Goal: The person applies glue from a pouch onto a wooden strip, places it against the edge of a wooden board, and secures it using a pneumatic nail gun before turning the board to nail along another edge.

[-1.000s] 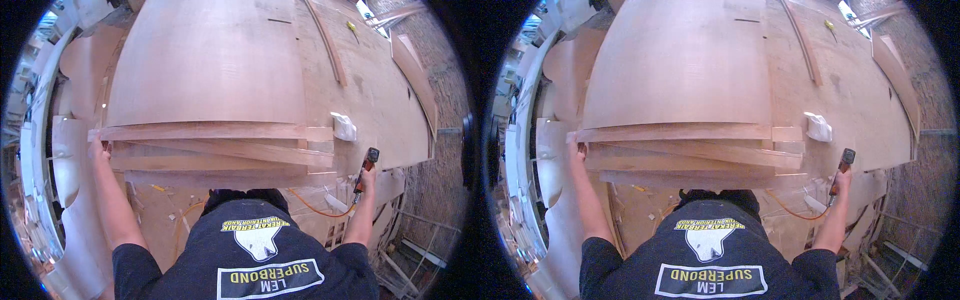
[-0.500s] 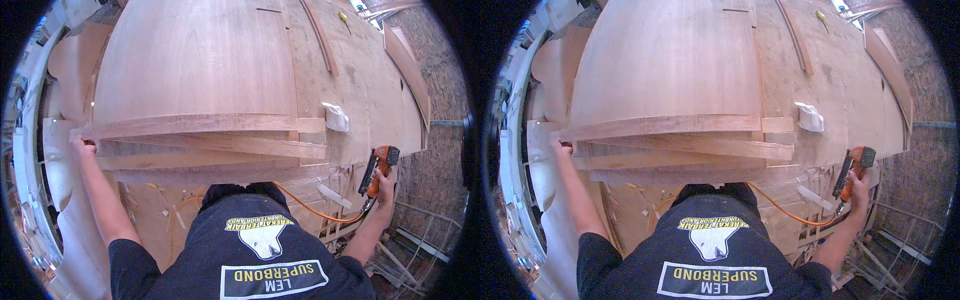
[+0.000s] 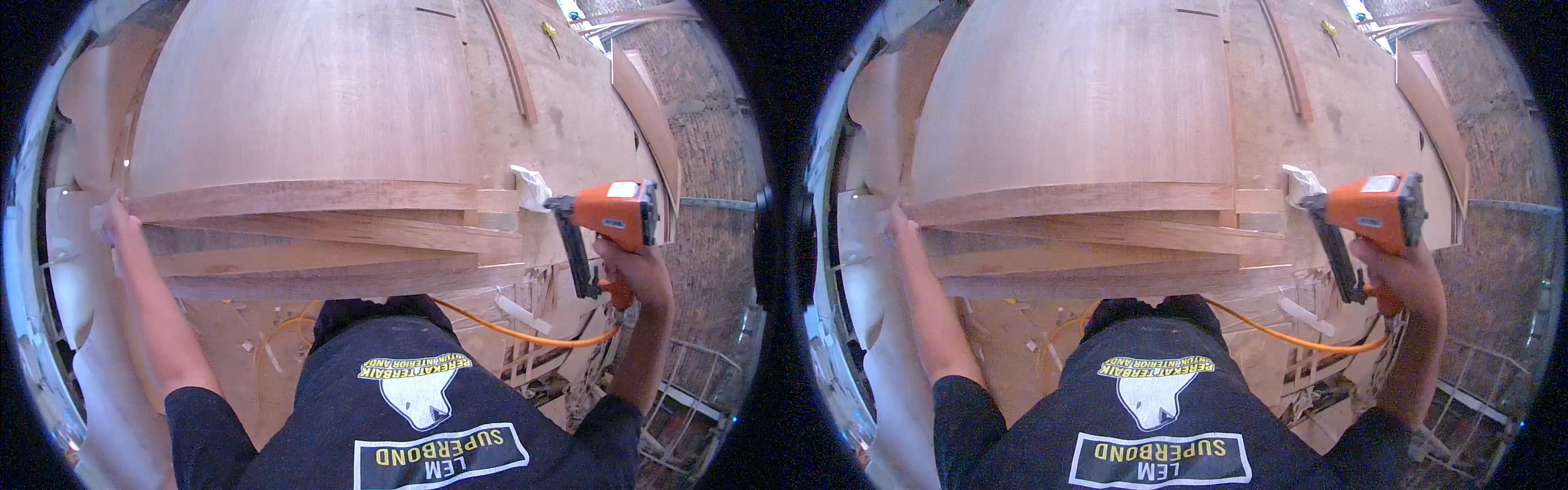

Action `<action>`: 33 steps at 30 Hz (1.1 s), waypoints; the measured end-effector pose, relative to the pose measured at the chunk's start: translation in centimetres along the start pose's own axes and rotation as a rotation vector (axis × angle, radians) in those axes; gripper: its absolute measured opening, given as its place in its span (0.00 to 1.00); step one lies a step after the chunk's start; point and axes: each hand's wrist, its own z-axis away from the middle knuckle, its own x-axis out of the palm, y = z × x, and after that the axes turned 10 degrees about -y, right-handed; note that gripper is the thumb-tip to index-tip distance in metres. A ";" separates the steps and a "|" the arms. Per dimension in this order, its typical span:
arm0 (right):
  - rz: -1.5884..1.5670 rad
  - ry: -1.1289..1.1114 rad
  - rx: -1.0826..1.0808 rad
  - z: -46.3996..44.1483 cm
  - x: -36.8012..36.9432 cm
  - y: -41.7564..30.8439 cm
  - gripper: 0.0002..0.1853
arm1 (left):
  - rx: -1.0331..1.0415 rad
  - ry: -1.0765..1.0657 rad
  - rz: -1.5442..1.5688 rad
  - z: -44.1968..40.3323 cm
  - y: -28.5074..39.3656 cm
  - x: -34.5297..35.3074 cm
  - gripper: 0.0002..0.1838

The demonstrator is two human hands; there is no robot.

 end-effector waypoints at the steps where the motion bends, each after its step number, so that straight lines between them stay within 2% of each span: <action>1: 0.074 -0.039 0.023 -0.4 0.7 -1.4 0.17 | -0.001 -0.012 0.000 -1.0 -0.4 -0.2 0.19; 4: 0.272 -0.232 -0.051 -2.4 2.2 -4.6 0.26 | 0.030 -0.037 0.007 -5.7 -1.9 -1.9 0.17; 8: 0.392 -0.315 -0.338 -4.8 5.6 -7.6 0.23 | -0.009 -0.080 0.093 -6.6 -1.8 -2.5 0.16; 10: 0.447 -0.326 -0.411 -6.2 6.8 -8.1 0.23 | -0.066 -0.057 0.191 -2.6 0.1 -0.5 0.16; 12: 0.482 -0.324 -0.469 -7.4 7.7 -7.9 0.23 | -0.067 -0.104 0.177 -2.7 0.4 -0.8 0.16; 18: 0.642 -0.336 -0.415 -9.5 9.9 -9.6 0.22 | -0.044 -0.061 0.185 -4.2 -0.1 -1.4 0.17; 21: 0.659 -0.373 -0.496 -11.0 10.4 -9.1 0.21 | -0.046 -0.045 0.173 -2.1 0.3 -1.0 0.17; 28: 0.632 -0.406 -0.553 -11.9 11.0 -9.3 0.21 | -0.036 -0.073 0.159 -0.8 0.7 -0.6 0.15; 31: 0.570 -0.435 -0.563 -12.1 11.0 -9.4 0.21 | 0.028 0.018 0.181 -0.2 1.0 0.0 0.15; 33: 0.557 -0.449 -0.589 -12.7 10.9 -9.0 0.21 | -0.010 -0.009 0.155 -0.4 1.2 -0.3 0.16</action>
